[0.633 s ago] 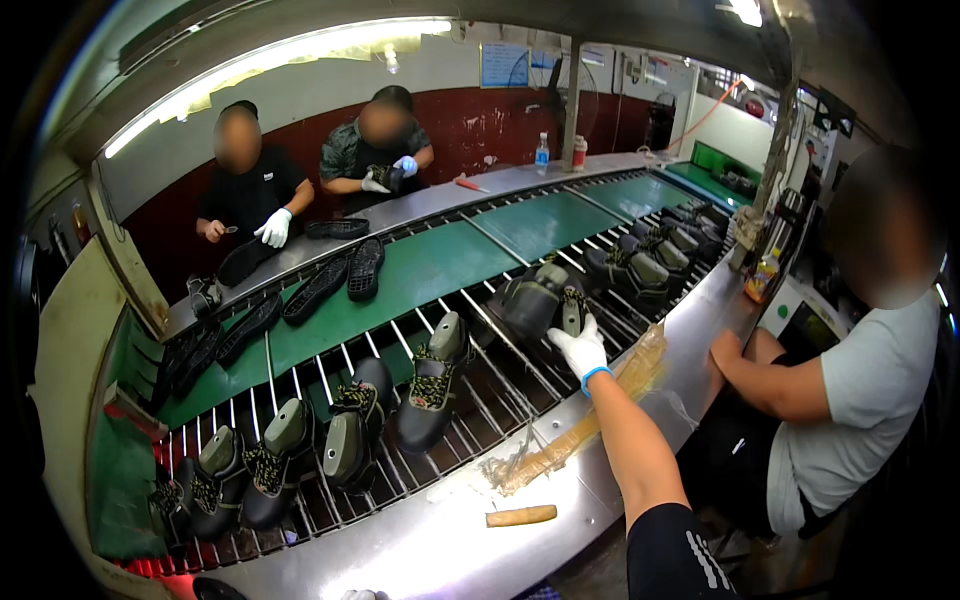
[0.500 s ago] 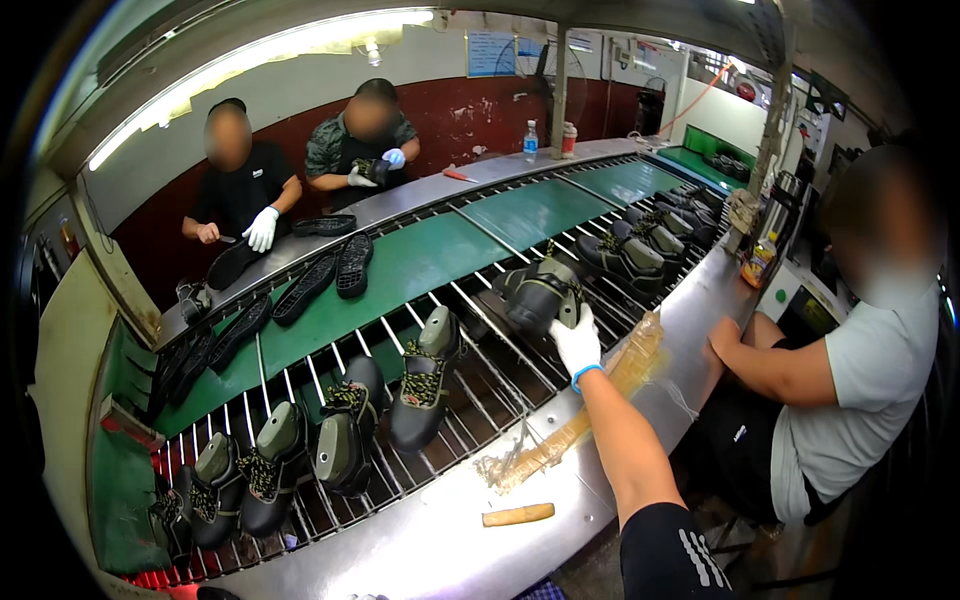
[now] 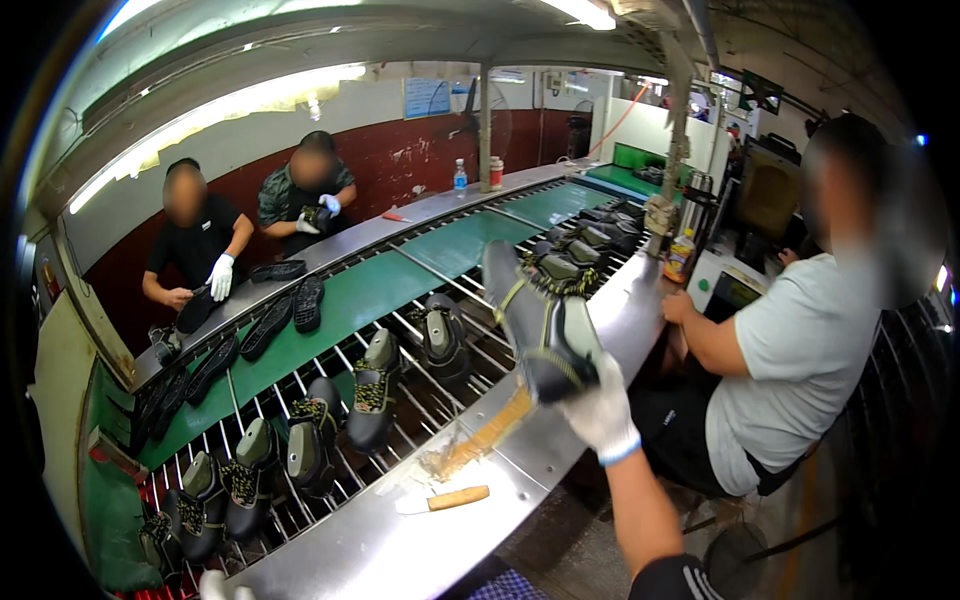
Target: The person trims excess material from the edges of shoe soles using a small knife, handling one shoe at a time and rotating them to reach all sides. The person places trimmed shoes onto a conveyor belt.
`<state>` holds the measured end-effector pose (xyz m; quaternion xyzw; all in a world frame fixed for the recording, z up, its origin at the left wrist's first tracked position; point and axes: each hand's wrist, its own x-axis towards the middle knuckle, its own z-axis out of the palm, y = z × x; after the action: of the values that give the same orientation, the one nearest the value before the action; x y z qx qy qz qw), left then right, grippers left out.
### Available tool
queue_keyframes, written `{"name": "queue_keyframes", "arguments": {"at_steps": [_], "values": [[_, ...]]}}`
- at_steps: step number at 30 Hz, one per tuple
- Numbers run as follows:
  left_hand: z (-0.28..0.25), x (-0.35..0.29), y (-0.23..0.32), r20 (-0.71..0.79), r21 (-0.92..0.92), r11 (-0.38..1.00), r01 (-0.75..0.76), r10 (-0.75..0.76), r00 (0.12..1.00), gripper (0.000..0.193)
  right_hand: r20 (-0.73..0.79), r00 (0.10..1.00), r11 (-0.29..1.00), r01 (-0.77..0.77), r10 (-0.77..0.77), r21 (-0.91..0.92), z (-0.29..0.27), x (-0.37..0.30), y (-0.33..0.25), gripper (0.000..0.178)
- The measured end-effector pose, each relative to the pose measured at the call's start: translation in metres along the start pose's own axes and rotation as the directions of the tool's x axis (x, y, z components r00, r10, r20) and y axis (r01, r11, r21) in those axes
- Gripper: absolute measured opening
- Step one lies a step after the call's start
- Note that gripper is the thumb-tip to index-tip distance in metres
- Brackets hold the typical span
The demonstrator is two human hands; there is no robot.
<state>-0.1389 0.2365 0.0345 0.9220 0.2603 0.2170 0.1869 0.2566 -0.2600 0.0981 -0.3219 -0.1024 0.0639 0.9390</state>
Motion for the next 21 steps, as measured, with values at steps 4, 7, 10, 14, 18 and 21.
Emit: {"name": "queue_keyframes", "arguments": {"at_steps": [4, 7, 10, 14, 18, 21], "values": [[-0.027, 0.022, -0.129, -0.202, 0.419, 0.884, 0.207, -0.132, 0.971, 0.061, -0.048, 0.985, 0.979, -0.161, 0.168, 0.127, -0.006, -0.136, 0.05, 0.098], [-0.044, 0.006, -0.176, -0.161, 0.379, 0.837, 0.394, -0.359, 0.919, 0.054, 0.17, 0.789, 0.789, -0.608, 0.59, 0.086, -0.035, -0.224, 0.122, 0.099], [-0.035, 0.04, -0.182, -0.261, 0.236, 0.927, 0.292, -0.229, 0.938, 0.074, -0.107, 0.641, 0.631, -0.767, 0.76, -0.116, -0.041, -0.299, 0.17, 0.096], [-0.034, 0.014, -0.223, -0.252, 0.382, 0.785, 0.488, -0.419, 0.872, 0.077, -0.039, 0.529, 0.517, -0.808, 0.848, 0.282, -0.078, -0.32, 0.212, 0.089], [-0.037, -0.01, -0.225, -0.237, -0.02, 0.844, 0.536, -0.525, 0.818, 0.06, 0.049, 0.457, 0.431, -0.866, 0.888, 0.253, -0.11, -0.297, 0.23, 0.114], [-0.035, -0.01, -0.211, 0.108, -0.901, 0.273, 0.337, -0.612, 0.784, 0.04, 0.11, 0.419, 0.407, -0.906, 0.901, 0.112, -0.071, -0.28, 0.221, 0.112]]}}
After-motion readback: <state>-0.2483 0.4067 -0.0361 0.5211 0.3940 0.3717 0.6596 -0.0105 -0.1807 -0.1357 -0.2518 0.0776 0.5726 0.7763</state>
